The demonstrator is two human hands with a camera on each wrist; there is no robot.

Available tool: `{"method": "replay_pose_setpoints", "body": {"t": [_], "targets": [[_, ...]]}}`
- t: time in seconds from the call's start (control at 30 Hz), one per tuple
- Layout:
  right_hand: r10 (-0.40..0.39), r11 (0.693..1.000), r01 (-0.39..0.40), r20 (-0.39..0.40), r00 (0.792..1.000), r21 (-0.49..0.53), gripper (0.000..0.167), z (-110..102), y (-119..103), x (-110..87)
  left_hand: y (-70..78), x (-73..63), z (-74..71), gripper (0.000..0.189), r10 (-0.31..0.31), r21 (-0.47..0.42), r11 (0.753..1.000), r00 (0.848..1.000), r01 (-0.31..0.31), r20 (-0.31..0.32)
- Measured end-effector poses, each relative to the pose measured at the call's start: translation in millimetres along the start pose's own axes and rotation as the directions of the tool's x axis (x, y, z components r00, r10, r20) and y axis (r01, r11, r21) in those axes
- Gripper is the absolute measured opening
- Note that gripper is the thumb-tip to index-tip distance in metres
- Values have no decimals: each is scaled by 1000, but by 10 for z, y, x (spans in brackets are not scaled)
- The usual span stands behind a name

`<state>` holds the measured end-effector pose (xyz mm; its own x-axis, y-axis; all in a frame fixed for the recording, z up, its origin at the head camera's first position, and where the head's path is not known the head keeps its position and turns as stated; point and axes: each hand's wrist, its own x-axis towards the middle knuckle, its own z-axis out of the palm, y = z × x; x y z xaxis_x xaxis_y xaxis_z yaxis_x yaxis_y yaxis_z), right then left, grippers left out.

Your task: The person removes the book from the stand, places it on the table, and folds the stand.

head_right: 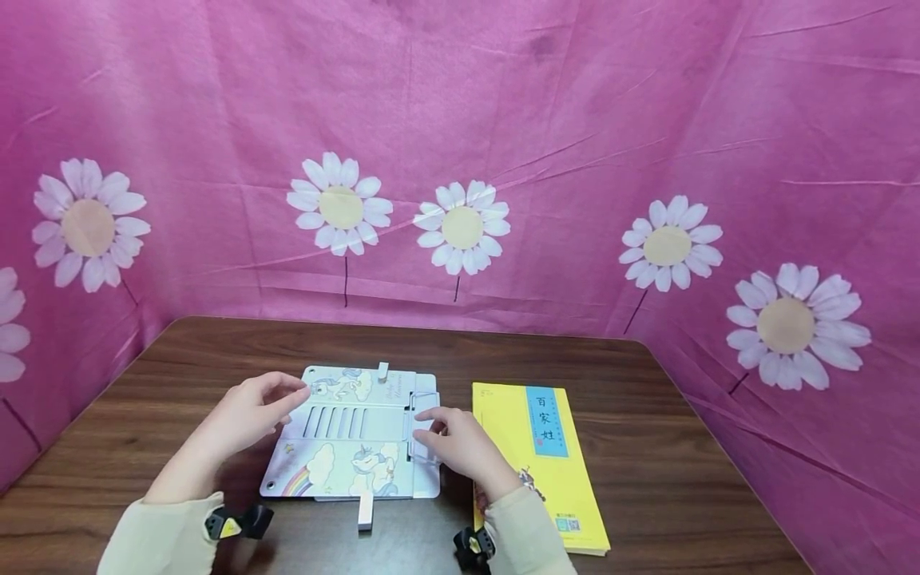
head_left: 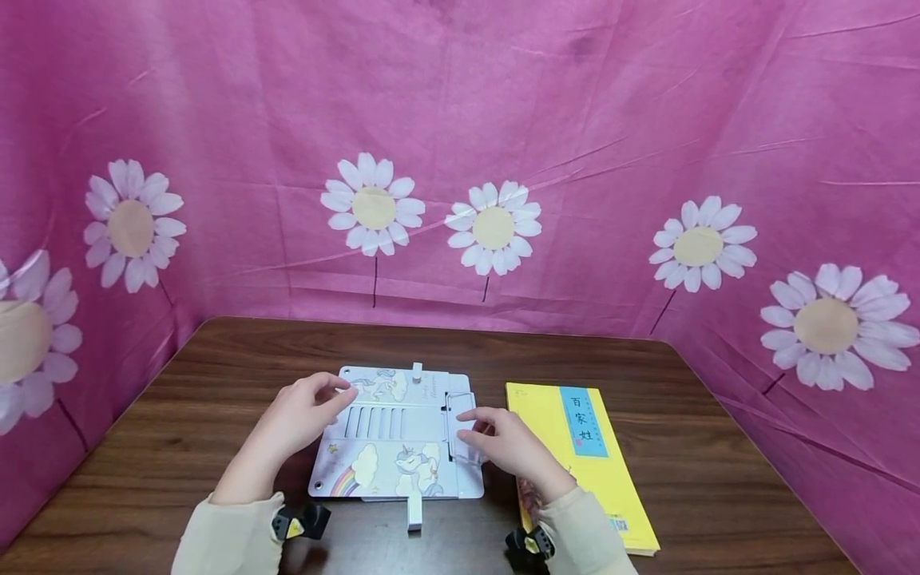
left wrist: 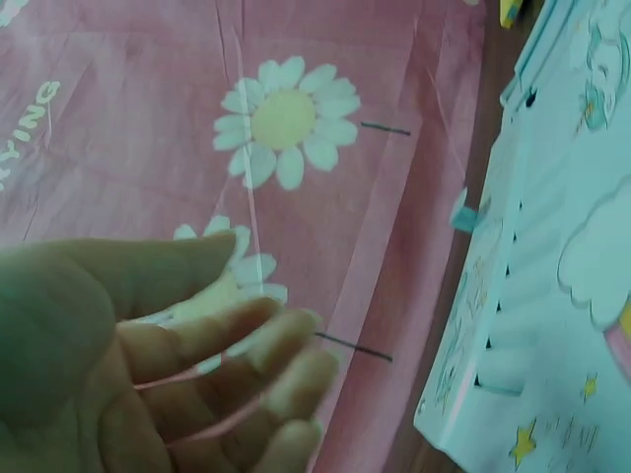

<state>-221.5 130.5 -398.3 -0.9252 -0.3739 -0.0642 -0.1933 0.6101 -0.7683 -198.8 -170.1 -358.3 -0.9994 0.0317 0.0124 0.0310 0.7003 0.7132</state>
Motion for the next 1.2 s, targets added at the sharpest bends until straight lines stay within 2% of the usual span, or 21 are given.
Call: {"method": "replay_pose_setpoints", "body": {"t": [0.1,0.17,0.23,0.3,0.37,0.43,0.53,0.63,0.67,0.73,0.8,0.87,0.93,1.0,1.1,1.2], "targets": [[-13,1000,14,-26,1000,17,34,-31,-46,-26,33,6,37,39,33,-134,990,999,-34,-9],[-9,1000,10,-41,999,20,34,-51,-80,-45,57,11,59,38,50,-231,972,999,-53,-19],[-5,1000,7,-58,998,24,34,-70,-110,-61,86,11,76,39,56,-333,941,998,-65,-35],[-4,1000,6,-79,997,28,33,-89,-135,-74,123,12,91,39,43,-435,898,997,-65,-59],[-8,999,12,-103,995,35,32,-108,-155,-83,165,9,105,40,17,-529,846,997,-58,-82],[-18,998,25,-120,993,59,31,-127,-170,-91,204,4,115,40,-13,-621,782,995,-53,-102],[-30,990,47,-124,992,135,31,-158,-181,-101,242,-4,116,35,-59,-763,645,992,-45,-108],[-44,973,71,-125,991,220,34,-189,-185,-114,251,-12,102,24,-89,-861,507,990,-48,-107],[-50,969,80,-131,990,235,34,-198,-187,-117,251,-13,98,20,-94,-879,474,990,-50,-107],[-53,963,92,-156,986,254,34,-211,-196,-122,250,-14,93,17,-97,-892,449,989,-56,-111],[-46,959,95,-185,982,267,34,-224,-204,-127,251,-14,95,17,-92,-889,454,989,-60,-115],[-29,962,89,-228,973,258,33,-235,-216,-132,253,-12,103,17,-85,-880,471,989,-67,-121],[-11,971,76,-273,962,226,35,-252,-226,-139,260,-15,108,21,-73,-859,507,989,-77,-131],[-16,981,75,-314,949,179,40,-280,-222,-141,268,-21,115,30,-56,-820,565,988,-88,-145],[-34,992,77,-360,932,104,51,-347,-194,-140,293,-15,139,39,-38,-716,689,981,-113,-191],[-44,997,64,-387,921,40,62,-432,-144,-141,309,1,181,44,-3,-553,824,973,-127,-229]]}}
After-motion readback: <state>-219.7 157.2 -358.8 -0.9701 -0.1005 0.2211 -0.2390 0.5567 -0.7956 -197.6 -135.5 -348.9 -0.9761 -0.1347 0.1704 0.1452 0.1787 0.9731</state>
